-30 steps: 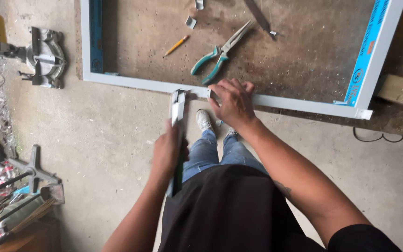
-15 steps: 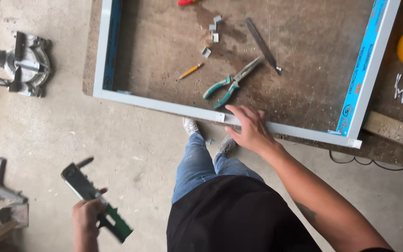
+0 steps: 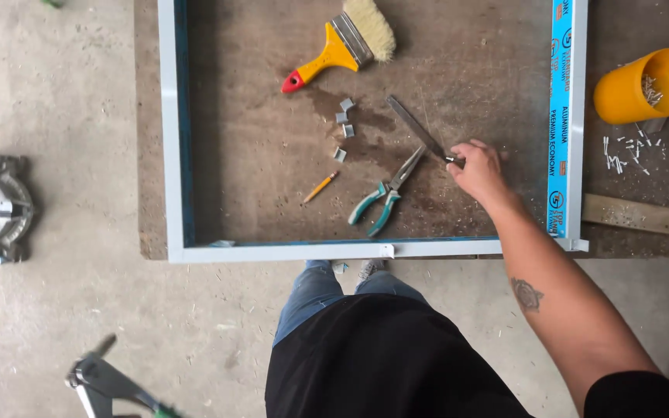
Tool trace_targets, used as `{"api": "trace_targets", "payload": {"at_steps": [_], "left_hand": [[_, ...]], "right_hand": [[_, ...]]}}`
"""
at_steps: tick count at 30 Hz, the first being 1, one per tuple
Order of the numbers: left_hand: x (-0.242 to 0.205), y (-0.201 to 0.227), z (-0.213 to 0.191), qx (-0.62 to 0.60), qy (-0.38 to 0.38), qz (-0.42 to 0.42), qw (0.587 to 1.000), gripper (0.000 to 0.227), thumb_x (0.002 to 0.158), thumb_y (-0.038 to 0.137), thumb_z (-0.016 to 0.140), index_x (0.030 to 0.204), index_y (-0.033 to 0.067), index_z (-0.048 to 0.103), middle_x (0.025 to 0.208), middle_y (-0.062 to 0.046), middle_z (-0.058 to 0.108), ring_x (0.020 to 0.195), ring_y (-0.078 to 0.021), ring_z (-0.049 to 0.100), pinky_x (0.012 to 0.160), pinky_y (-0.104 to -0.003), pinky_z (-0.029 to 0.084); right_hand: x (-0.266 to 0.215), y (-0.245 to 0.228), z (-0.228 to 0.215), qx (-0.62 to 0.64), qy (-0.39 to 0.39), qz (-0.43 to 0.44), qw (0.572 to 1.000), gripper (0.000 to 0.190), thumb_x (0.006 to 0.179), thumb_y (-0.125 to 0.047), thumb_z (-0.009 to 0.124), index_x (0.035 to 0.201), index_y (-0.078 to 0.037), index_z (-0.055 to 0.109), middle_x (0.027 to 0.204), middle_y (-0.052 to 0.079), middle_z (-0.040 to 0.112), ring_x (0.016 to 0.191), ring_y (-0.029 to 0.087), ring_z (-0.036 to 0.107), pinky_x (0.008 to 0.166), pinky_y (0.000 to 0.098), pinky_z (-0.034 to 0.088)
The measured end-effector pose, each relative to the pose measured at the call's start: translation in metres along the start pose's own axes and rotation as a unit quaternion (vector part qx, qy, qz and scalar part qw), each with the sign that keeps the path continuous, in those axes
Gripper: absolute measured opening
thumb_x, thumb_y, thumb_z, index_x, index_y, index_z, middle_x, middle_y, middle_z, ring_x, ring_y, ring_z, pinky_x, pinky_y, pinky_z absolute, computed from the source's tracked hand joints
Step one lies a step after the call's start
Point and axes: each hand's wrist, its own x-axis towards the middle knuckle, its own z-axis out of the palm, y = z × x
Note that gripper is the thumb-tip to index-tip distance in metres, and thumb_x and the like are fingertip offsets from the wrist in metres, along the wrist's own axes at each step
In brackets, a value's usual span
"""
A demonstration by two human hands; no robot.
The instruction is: The person marks a metal frame with a pencil, drills holes into it, and then uses a rivet gun to insert rivets. The person handles a pencil, a drill, and a rivet gun while working on the frame.
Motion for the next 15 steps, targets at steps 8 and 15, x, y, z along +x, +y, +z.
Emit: {"api": "trace_targets", "payload": {"at_steps": [8,15], "left_hand": [[-0.093,0.175,0.154,-0.356,-0.242,0.134,0.893,0.046,0.047,0.002,0.056,0.093,-0.0049,0.057,0.050,-0.011,0.040,0.033,-0.0156,0.025,0.025,-0.027,0.014],[-0.043,0.219,0.197,-0.194,-0.560,0.027,0.805,0.031,0.045,-0.007,0.054,0.075,-0.0113,0.058,0.048,-0.027,0.053,0.032,-0.0278,0.048,0.030,-0.027,0.035]], "right_hand": [[-0.004,-0.014,-0.012,-0.104,-0.049,-0.031,0.993,0.015,0.095,-0.025,0.062,0.092,-0.016,0.073,0.104,0.008,0.073,0.103,0.032,0.068,0.092,0.0518,0.033],[-0.037,-0.161,-0.101,0.320,0.079,0.011,0.944,0.010,0.098,-0.020,0.067,0.098,-0.010,0.068,0.096,0.008,0.073,0.086,0.025,0.069,0.082,0.0386,0.055]]}}
